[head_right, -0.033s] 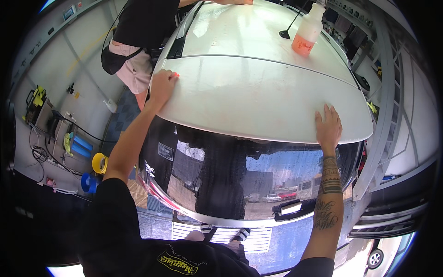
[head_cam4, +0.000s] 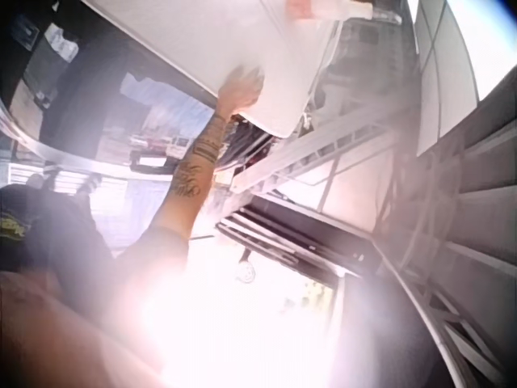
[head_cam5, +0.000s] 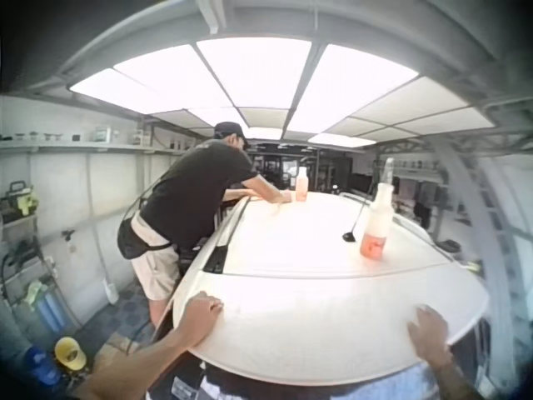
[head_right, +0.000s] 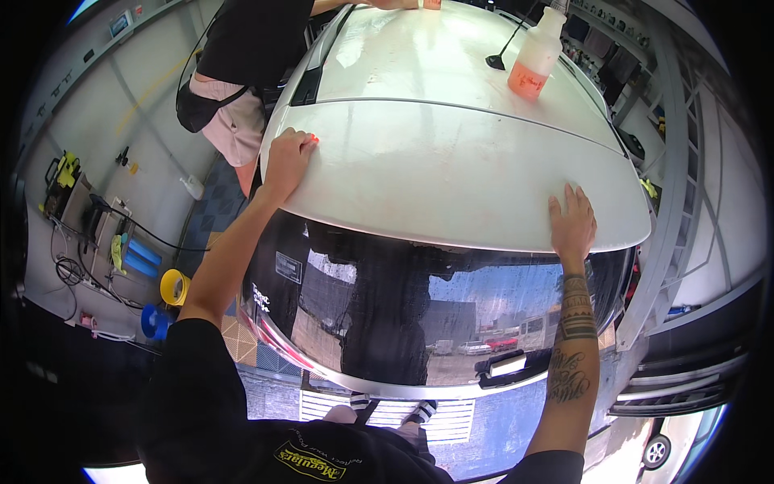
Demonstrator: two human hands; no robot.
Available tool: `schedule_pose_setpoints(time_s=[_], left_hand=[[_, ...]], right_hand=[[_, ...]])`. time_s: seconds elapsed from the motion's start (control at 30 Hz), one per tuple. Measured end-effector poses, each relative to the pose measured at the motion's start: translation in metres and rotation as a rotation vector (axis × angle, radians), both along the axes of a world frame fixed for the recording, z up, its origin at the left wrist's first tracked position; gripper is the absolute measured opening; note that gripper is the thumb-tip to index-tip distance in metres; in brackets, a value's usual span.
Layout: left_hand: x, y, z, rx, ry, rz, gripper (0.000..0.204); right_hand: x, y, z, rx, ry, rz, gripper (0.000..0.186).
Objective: The person applies a white vinyl wrap to the roof of a white car. They smooth the material with their hands and a squeegee, then spray a liquid solution from a bottle onto the surface and continue smoothing to remove bubbles and ensure adhesion.
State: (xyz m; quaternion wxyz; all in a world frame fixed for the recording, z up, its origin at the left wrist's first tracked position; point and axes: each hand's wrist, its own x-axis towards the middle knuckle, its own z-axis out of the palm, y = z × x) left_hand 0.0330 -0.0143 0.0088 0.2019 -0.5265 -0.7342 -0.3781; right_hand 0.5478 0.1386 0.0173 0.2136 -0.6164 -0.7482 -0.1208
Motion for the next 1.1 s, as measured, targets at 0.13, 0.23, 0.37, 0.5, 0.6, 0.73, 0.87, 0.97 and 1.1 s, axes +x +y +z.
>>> schedule_pose_setpoints(time_s=[0.13,0.23,0.37,0.5,0.6,0.73,0.87,0.97,1.1], left_hand=[[-0.053,-0.005,0.003,-0.093,-0.286,0.174,0.014],[-0.009,-0.008,-0.005,-0.032,-0.061,0.053,0.016],[-0.034,-0.009,-0.005,-0.03,-0.168,0.063,0.015],[0.012,-0.018,-0.01,-0.053,-0.039,-0.125,0.017],[-0.065,-0.027,-0.035,0.034,-0.344,0.069,0.017],[0.016,-0.026,-0.019,0.069,-0.036,-0.184,0.017],[-0.03,-0.031,-0.012,0.015,-0.273,0.083,0.014],[0.028,-0.052,-0.022,0.032,-0.108,-0.237,0.014],[-0.045,-0.045,-0.027,0.078,-0.231,0.094,0.014]], right_hand=[[-0.006,-0.001,-0.01,-0.016,-0.004,0.046,0.055],[-0.001,0.0,-0.001,-0.013,-0.003,0.021,0.055],[-0.011,-0.002,0.003,-0.042,0.014,0.003,0.055],[0.009,-0.004,-0.006,-0.051,0.007,-0.024,0.056],[-0.017,0.001,-0.01,-0.061,0.002,0.06,0.056],[0.004,0.003,-0.003,-0.043,0.004,-0.023,0.056],[-0.005,0.005,-0.006,-0.059,0.006,0.018,0.056],[0.003,-0.002,-0.007,-0.053,0.0,-0.024,0.056],[-0.012,0.004,-0.01,-0.057,-0.006,0.043,0.056]])
